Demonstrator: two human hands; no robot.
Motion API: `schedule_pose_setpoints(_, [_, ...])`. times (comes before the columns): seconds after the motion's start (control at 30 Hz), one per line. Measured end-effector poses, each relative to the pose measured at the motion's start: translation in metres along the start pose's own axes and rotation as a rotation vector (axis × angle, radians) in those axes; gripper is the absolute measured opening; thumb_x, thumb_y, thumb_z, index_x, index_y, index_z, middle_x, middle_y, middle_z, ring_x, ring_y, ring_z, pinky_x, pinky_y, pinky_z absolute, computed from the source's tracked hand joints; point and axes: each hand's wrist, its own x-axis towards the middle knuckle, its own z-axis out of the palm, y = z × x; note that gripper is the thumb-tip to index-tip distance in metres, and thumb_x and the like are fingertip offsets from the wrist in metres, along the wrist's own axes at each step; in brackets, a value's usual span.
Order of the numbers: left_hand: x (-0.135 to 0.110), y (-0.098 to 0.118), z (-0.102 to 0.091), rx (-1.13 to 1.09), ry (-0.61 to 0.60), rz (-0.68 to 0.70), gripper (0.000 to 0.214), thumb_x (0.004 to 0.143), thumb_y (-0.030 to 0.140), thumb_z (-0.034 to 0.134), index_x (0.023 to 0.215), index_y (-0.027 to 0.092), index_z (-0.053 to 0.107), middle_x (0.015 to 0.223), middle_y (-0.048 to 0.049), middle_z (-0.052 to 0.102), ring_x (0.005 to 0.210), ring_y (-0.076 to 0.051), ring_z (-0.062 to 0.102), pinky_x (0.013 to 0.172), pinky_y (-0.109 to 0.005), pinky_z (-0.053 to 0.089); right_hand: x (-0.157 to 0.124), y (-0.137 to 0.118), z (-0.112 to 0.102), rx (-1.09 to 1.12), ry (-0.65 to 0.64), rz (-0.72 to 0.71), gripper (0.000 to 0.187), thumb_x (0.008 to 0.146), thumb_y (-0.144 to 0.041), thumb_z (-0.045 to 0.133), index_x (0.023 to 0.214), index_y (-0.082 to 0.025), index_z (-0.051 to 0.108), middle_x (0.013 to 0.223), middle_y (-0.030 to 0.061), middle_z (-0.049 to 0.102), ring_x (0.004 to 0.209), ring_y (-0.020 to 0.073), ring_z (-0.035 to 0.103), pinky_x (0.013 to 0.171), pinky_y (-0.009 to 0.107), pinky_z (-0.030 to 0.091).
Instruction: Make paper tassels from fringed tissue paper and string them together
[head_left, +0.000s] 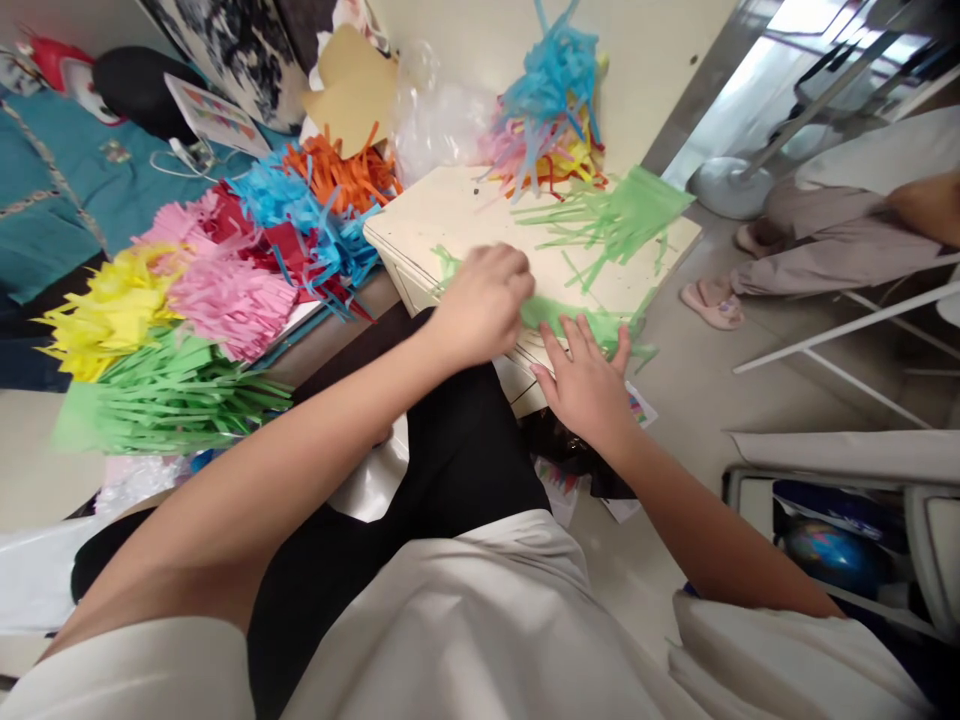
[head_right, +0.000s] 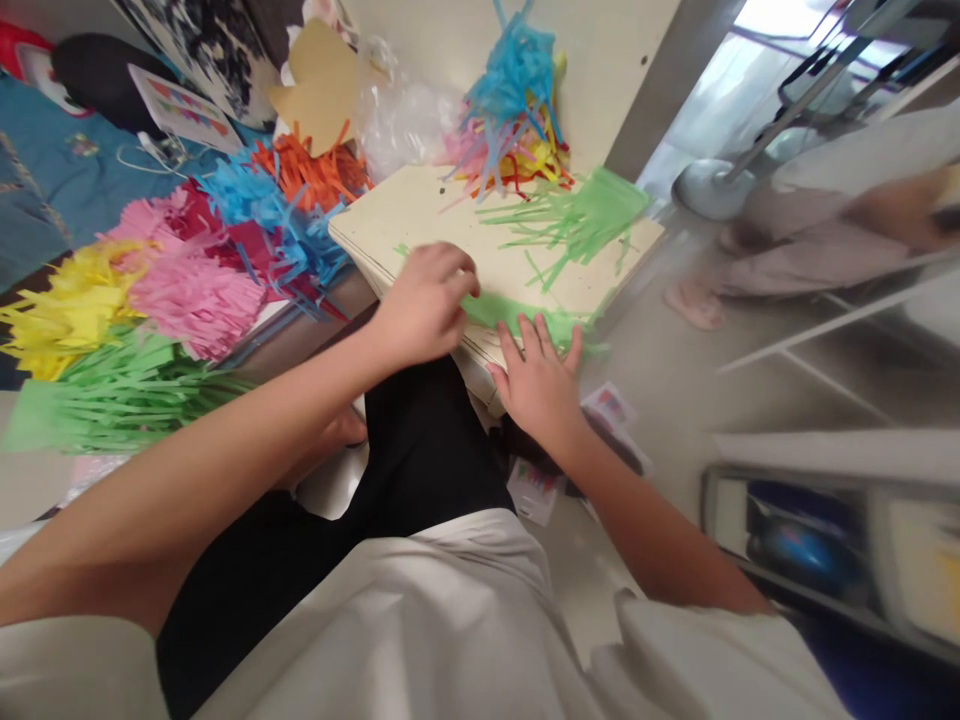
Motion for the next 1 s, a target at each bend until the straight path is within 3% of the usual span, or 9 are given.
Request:
schedule_pose_setpoints(0.07, [-0.006,0.033,0.011,0.029,-0.126,0.094,0.047,0.108,0.023,0.052,0.144,0.010,0.079,0.155,-0.0247,0.077,0.149,-0.040,0.069,0.134,-0.062,0.047,-0.002,0.000,0.005,0.020,-0.001,0.013,0.068,0.118,-0.035,0.045,0.182,-0.013,0.053,0.189,0.0275,0.047,0.179,0.0485,0.038,0.141,0.087,0.003])
schedule_pose_setpoints(0.13, [-0.014,0.056,0.026,0.078,-0.224,0.074,0.063,0.113,0.026,0.047,0.167,-0.002,0.063,0.176,-0.0305,0.062,0.168,-0.041,0.058,0.145,-0.061,0.037,-0.002,0.000,0.006,0.026,-0.023,0.026,0.071,0.115,-0.031,0.045,0.183,-0.011,0.050,0.190,0.0275,0.045,0.181,0.0486,0.035,0.141,0.088,-0.001])
schedule_pose_setpoints(0.2, [-0.021,0.065,0.039,0.106,-0.267,0.008,0.073,0.117,0.031,0.042,0.178,-0.009,0.047,0.187,-0.0334,0.046,0.179,-0.043,0.044,0.150,-0.062,0.029,-0.003,0.000,0.005,0.019,-0.050,0.027,0.074,0.113,-0.028,0.045,0.184,-0.009,0.048,0.190,0.0281,0.044,0.182,0.0483,0.033,0.141,0.088,-0.002])
schedule_pose_setpoints(0.3, [-0.028,0.057,0.048,0.102,-0.275,-0.052,0.078,0.122,0.041,0.035,0.182,-0.008,0.039,0.192,-0.0322,0.036,0.184,-0.043,0.033,0.152,-0.066,0.023,-0.005,0.000,0.002,0.020,-0.043,0.031,0.075,0.114,-0.032,0.045,0.185,-0.007,0.045,0.189,0.0297,0.044,0.181,0.0480,0.035,0.142,0.088,-0.002])
schedule_pose_setpoints(0.47, [-0.027,0.038,0.045,0.068,-0.245,-0.039,0.082,0.124,0.057,0.037,0.185,0.002,0.041,0.194,-0.0273,0.033,0.186,-0.042,0.028,0.153,-0.072,0.016,-0.008,0.001,-0.001,0.038,-0.014,0.051,0.075,0.117,-0.040,0.046,0.184,-0.006,0.046,0.188,0.0332,0.044,0.179,0.0502,0.038,0.140,0.091,0.001])
schedule_pose_setpoints(0.57, [-0.024,0.036,0.045,0.044,-0.221,0.001,0.079,0.123,0.055,0.040,0.185,0.007,0.043,0.193,-0.0256,0.037,0.186,-0.041,0.030,0.152,-0.074,0.015,-0.006,0.003,-0.005,0.029,-0.032,0.032,0.074,0.117,-0.040,0.047,0.184,-0.009,0.048,0.188,0.0314,0.045,0.178,0.0505,0.040,0.140,0.090,0.002])
schedule_pose_setpoints(0.7, [-0.021,0.036,0.046,0.053,-0.239,-0.017,0.078,0.123,0.051,0.040,0.184,0.003,0.044,0.192,-0.0273,0.037,0.185,-0.041,0.032,0.153,-0.071,0.015,-0.004,0.010,-0.010,0.037,-0.073,-0.011,0.071,0.120,-0.045,0.046,0.184,-0.015,0.050,0.188,0.0265,0.049,0.177,0.0470,0.044,0.141,0.089,0.001])
schedule_pose_setpoints(1.0, [-0.024,0.028,0.048,0.073,-0.249,-0.056,0.087,0.121,0.064,0.047,0.185,0.006,0.043,0.194,-0.0312,0.031,0.185,-0.049,0.027,0.150,-0.076,0.016,-0.011,0.023,-0.006,0.018,-0.019,0.048,0.080,0.123,-0.057,0.040,0.185,-0.007,0.044,0.187,0.0320,0.046,0.176,0.0470,0.045,0.141,0.088,-0.002])
